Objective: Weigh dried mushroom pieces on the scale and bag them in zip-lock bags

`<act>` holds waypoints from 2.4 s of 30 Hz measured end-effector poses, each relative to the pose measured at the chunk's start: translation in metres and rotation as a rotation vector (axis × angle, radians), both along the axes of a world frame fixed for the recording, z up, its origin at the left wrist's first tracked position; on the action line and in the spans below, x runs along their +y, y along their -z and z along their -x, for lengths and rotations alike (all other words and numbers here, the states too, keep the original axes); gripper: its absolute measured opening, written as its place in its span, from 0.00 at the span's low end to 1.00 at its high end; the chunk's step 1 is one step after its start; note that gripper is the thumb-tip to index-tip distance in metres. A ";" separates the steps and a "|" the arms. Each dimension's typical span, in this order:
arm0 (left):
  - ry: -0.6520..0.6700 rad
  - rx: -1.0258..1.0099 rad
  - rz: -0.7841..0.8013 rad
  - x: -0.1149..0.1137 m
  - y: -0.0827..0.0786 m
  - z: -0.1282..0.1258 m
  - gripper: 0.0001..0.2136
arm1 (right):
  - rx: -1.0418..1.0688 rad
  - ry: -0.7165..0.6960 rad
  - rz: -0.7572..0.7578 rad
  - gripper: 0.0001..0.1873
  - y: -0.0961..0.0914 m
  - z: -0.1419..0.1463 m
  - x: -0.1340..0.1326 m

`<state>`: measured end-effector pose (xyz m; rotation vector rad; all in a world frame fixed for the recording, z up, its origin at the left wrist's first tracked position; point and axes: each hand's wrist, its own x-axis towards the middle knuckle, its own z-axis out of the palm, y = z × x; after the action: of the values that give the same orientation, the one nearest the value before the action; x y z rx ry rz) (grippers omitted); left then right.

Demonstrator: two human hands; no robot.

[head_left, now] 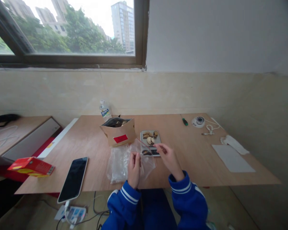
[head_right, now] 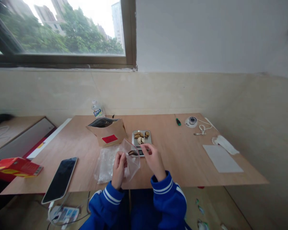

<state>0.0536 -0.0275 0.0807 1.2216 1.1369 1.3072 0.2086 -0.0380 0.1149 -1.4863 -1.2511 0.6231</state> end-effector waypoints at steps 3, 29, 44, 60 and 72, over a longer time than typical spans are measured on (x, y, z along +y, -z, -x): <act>-0.005 -0.105 0.000 0.000 0.000 0.001 0.16 | -0.110 0.059 -0.044 0.22 0.008 -0.007 0.015; -0.049 -0.195 0.060 0.002 -0.002 0.012 0.17 | -0.409 0.118 -0.126 0.21 0.046 -0.014 0.058; -0.048 -0.209 0.026 0.008 0.010 0.008 0.15 | -0.181 0.092 -0.107 0.24 0.047 -0.034 0.072; -0.059 -0.360 0.077 0.000 0.003 0.008 0.16 | -0.295 -0.208 0.179 0.17 0.082 -0.017 -0.054; 0.028 -0.359 0.066 -0.014 0.005 0.005 0.16 | -0.213 0.097 -0.197 0.18 -0.008 0.006 -0.013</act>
<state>0.0485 -0.0412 0.0755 0.9055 0.8925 1.3893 0.2026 -0.0508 0.1232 -1.4648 -1.3519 0.2730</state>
